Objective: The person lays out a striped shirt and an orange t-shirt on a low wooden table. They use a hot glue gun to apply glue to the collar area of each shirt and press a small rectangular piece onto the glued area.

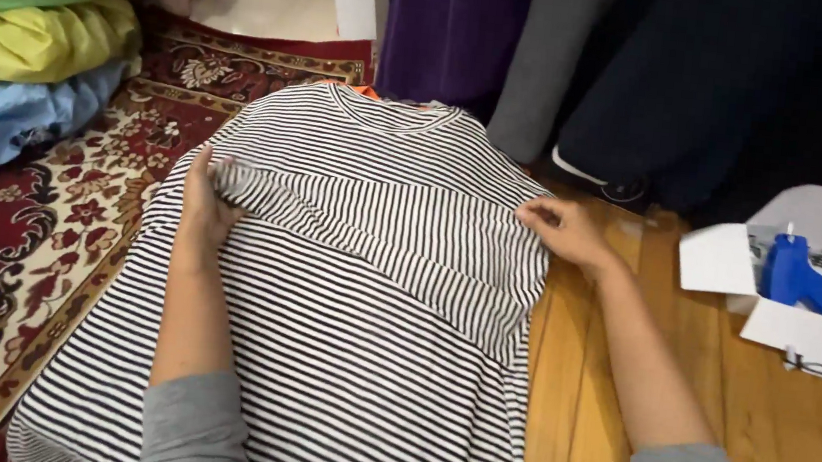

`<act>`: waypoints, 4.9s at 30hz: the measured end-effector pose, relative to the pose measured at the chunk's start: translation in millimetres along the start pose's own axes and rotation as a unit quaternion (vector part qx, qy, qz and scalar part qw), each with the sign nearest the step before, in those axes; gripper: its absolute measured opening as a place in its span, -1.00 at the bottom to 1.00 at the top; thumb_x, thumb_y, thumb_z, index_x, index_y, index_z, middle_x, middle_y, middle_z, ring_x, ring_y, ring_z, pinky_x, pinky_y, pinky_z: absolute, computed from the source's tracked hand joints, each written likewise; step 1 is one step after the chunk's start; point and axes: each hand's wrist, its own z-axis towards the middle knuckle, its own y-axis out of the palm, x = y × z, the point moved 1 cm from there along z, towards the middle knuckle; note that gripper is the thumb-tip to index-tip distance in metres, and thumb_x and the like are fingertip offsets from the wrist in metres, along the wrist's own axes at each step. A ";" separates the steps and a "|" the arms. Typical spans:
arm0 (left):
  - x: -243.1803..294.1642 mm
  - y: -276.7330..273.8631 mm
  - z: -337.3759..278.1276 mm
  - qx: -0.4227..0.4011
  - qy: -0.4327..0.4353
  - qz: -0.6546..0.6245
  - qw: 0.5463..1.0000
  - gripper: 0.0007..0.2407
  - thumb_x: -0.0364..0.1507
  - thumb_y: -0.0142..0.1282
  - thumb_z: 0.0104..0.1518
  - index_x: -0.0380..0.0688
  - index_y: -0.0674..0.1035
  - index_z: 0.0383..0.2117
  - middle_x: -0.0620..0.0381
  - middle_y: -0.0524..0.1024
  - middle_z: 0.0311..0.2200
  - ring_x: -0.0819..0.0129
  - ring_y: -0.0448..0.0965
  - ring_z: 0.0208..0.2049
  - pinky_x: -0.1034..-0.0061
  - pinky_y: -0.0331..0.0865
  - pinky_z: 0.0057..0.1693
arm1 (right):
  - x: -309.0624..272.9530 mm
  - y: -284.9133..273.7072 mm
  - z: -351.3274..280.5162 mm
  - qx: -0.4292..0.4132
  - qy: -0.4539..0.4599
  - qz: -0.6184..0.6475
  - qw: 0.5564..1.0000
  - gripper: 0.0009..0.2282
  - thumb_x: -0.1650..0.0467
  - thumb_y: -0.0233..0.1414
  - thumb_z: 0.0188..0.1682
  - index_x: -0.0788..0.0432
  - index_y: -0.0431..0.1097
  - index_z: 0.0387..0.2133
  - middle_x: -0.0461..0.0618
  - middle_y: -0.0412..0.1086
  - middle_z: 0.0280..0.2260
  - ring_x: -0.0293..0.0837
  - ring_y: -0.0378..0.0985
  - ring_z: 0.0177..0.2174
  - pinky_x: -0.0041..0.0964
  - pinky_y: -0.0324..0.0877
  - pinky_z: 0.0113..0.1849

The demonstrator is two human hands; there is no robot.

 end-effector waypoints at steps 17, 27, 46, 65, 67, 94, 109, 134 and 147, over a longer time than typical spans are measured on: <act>18.6 -10.2 -24.6 -0.031 0.104 0.635 0.765 -0.68 -0.31 0.25 0.03 0.20 0.69 -0.03 -0.13 0.60 0.00 -0.16 0.55 0.06 0.07 0.41 0.16 | -13.5 37.1 -3.4 -0.079 0.012 -0.111 0.991 -0.83 0.28 0.23 -0.03 0.09 0.51 -0.28 0.00 0.52 -0.53 0.00 0.52 -0.51 -0.22 0.36 -0.36; 46.2 -23.9 -53.5 -0.005 -0.023 0.318 0.948 -0.61 -0.13 -0.01 0.15 -0.22 0.62 -0.18 -0.05 0.46 -0.12 0.06 0.51 -0.15 0.34 0.45 -0.01 | -13.0 26.7 -3.2 -0.028 -0.028 -0.065 0.997 -0.85 0.31 0.15 0.09 0.14 0.46 -0.25 0.11 0.55 -0.19 0.14 0.59 -0.16 -0.02 0.47 -0.16; 54.2 4.2 -37.2 0.015 0.370 0.543 0.754 -0.59 -0.71 -0.07 0.04 0.19 0.72 -0.21 0.07 0.62 -0.17 -0.08 0.61 -0.10 0.13 0.46 0.06 | 38.0 1.4 18.9 0.011 0.080 0.071 0.994 -0.85 0.33 0.18 0.14 0.06 0.52 -0.07 -0.04 0.55 -0.43 -0.30 0.53 -0.49 -0.47 0.37 -0.44; 4.6 -84.9 18.4 0.165 0.105 0.695 0.692 -0.45 0.09 -0.34 0.34 0.09 0.41 0.30 -0.21 0.47 0.17 -0.16 0.51 0.15 -0.11 0.31 0.17 | -97.7 116.0 -16.7 -0.133 -0.258 -0.280 0.915 -0.60 0.08 -0.18 0.14 -0.07 0.38 0.11 0.03 0.40 0.05 0.07 0.39 0.14 0.16 0.26 0.13; 20.5 -110.2 16.3 0.119 -0.028 0.638 0.760 -0.20 0.21 -0.60 0.26 -0.23 0.36 0.30 -0.29 0.33 0.28 -0.17 0.22 0.36 -0.03 0.04 0.40 | -115.6 130.7 0.8 -0.132 -0.196 -0.311 0.920 -0.67 0.14 -0.10 0.15 0.04 0.47 -0.06 0.00 0.47 -0.14 0.01 0.49 0.00 0.02 0.33 0.04; 58.5 -110.2 21.2 0.232 -0.027 0.148 0.961 -0.39 -0.05 0.10 0.03 -0.20 0.50 0.17 -0.11 0.48 0.18 0.07 0.40 0.28 0.17 0.30 0.29 | -196.5 328.4 111.5 -0.193 -0.237 -0.148 0.941 -0.54 0.03 -0.23 0.21 -0.07 0.30 0.24 0.14 0.22 0.28 0.16 0.14 0.30 0.39 -0.14 0.27; -28.7 -203.6 143.2 0.133 -0.088 -0.091 0.983 -0.39 -0.04 0.07 0.23 -0.29 0.32 0.23 -0.26 0.45 0.14 -0.05 0.54 0.14 -0.06 0.41 0.21 | -212.5 314.6 105.9 -0.206 -0.198 -0.108 0.952 -0.59 0.09 -0.19 0.21 -0.01 0.37 0.17 0.16 0.26 0.25 0.15 0.17 0.29 0.29 -0.18 0.31; 27.8 -179.0 95.3 0.077 0.267 -0.144 0.950 -0.26 -0.65 -0.02 0.34 0.29 -0.20 0.48 -0.25 -0.19 0.48 -0.16 -0.04 0.47 -0.01 0.03 0.46 | -216.6 310.1 101.8 -0.203 -0.179 -0.096 0.958 -0.56 0.05 -0.21 0.21 0.01 0.40 0.12 0.14 0.27 0.25 0.13 0.19 0.29 0.25 -0.19 0.32; 8.8 -170.7 56.5 0.011 -0.022 0.397 0.917 -0.62 -0.31 0.21 0.14 0.15 0.56 0.13 -0.26 0.56 0.01 -0.09 0.57 0.08 0.07 0.48 0.13 | -208.9 311.8 105.0 -0.208 -0.183 -0.088 0.957 -0.58 0.06 -0.20 0.20 -0.03 0.40 0.12 0.10 0.28 0.24 0.11 0.19 0.28 0.26 -0.15 0.31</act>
